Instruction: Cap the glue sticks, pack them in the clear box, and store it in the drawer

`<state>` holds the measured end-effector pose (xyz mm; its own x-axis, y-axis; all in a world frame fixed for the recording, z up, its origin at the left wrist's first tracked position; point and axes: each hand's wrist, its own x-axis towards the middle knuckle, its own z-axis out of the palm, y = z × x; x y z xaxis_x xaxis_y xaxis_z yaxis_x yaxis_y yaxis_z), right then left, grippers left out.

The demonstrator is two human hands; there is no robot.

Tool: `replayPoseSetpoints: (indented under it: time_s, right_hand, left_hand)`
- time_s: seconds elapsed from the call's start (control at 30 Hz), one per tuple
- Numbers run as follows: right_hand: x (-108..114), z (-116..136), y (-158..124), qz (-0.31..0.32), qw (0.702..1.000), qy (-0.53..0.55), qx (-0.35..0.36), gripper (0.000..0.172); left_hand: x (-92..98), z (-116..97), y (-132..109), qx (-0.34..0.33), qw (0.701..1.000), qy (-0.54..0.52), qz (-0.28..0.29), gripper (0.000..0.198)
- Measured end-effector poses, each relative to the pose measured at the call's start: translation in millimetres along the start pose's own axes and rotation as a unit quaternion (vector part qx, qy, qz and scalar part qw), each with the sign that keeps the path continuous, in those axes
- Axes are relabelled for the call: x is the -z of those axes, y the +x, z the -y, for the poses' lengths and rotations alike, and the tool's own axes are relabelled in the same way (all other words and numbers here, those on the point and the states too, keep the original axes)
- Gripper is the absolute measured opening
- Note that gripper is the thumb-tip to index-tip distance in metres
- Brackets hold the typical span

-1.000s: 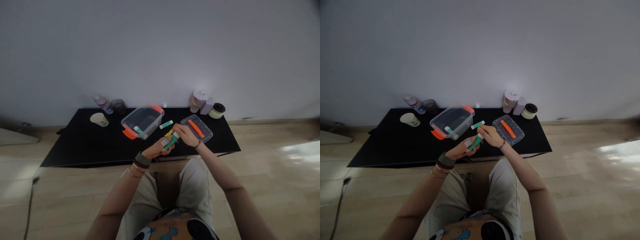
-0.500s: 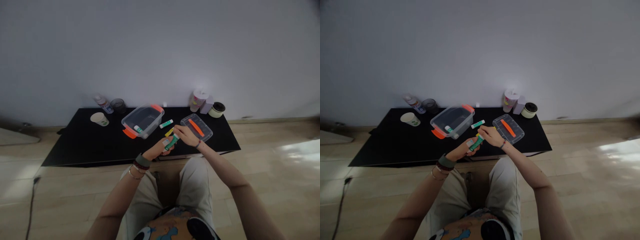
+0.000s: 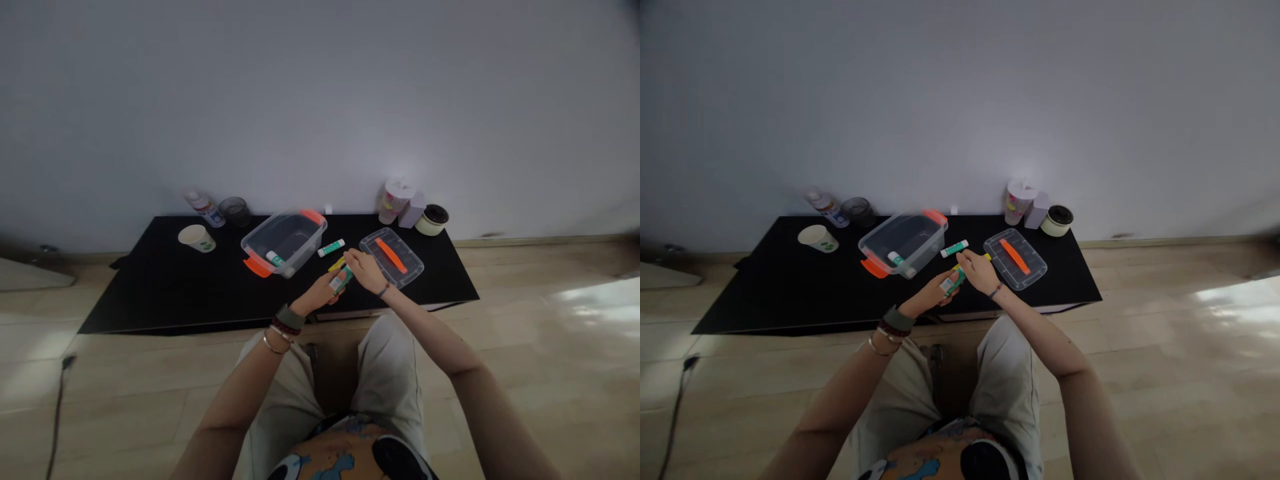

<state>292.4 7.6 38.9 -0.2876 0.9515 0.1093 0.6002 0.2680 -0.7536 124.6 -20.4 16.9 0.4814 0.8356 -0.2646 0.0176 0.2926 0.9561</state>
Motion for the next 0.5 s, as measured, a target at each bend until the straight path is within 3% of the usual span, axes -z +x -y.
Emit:
replayPoseSetpoints:
  time_s: [0.1, 0.17, 0.3, 0.4, 0.47, 0.5]
  right_hand:
    - [6, 5, 1, -0.003, 0.998, 0.02, 0.067, 0.03]
    - [7, 7, 4, 0.001, 0.997, 0.001, 0.072, 0.029]
    - [-1, 4, 11, 0.009, 0.997, -0.079, 0.004, 0.026]
    - [-6, -1, 13, 0.017, 0.993, -0.102, -0.048, 0.027]
    - [-4, -4, 12, 0.036, 0.996, -0.073, -0.035, 0.03]
    - [-2, -5, 12, 0.048, 0.998, -0.041, -0.014, 0.032]
  left_hand:
    - [2.6, -1, 2, 0.049, 0.987, -0.112, 0.1, 0.052]
    - [2.1, -1, 2, 0.047, 0.985, -0.126, 0.105, 0.054]
    - [-1.2, 5, 1, -0.025, 0.999, 0.027, -0.03, 0.044]
    - [-1.1, 8, 0, -0.076, 0.976, 0.151, -0.136, 0.03]
    - [1.4, 7, 0, -0.057, 0.982, 0.133, -0.121, 0.031]
    - [3.2, 6, 0, -0.031, 0.992, 0.091, -0.083, 0.035]
